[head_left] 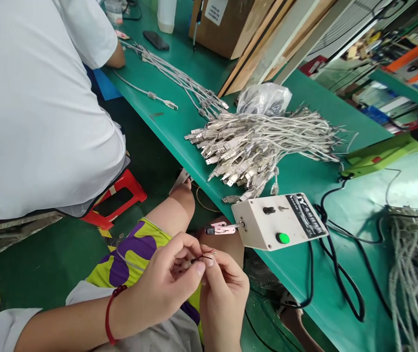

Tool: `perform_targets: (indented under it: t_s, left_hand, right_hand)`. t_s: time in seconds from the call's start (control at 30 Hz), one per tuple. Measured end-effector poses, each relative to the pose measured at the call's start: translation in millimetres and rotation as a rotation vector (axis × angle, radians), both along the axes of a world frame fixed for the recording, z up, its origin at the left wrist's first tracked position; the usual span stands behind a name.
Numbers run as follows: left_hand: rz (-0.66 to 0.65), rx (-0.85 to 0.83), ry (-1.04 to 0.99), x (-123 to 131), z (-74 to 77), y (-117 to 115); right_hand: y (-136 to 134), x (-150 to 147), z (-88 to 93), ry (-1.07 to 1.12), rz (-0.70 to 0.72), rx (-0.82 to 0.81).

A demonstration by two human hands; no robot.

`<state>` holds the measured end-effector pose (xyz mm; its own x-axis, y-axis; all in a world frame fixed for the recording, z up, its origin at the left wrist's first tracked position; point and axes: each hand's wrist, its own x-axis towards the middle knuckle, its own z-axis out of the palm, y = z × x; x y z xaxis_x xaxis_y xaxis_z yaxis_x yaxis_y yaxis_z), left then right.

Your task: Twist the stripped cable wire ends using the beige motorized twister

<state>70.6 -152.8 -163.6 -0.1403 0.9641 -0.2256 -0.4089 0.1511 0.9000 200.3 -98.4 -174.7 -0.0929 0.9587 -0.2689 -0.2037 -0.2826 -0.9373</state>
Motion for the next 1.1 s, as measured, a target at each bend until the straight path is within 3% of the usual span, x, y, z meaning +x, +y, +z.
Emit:
perform_targets:
  t_s: [0.13, 0.33, 0.87, 1.1]
  left_hand:
    - [0.04, -0.023, -0.113, -3.4, 2.0, 6.2]
    - [0.058, 0.003, -0.384, -10.0, 2.4, 15.2]
    - [0.182, -0.033, -0.355, 6.5, -10.7, 20.3]
    - [0.175, -0.076, -0.33, 13.4, -20.3, 19.1]
  right_hand:
    - [5.1, -9.3, 3.7, 0.056, -0.031, -0.084]
    - [12.0, -25.6, 8.3, 0.146, 0.075, -0.014]
    - [6.0, -17.3, -0.9, -0.015, 0.05, 0.092]
    - [9.5, -15.3, -5.8, 0.051, -0.033, 0.059]
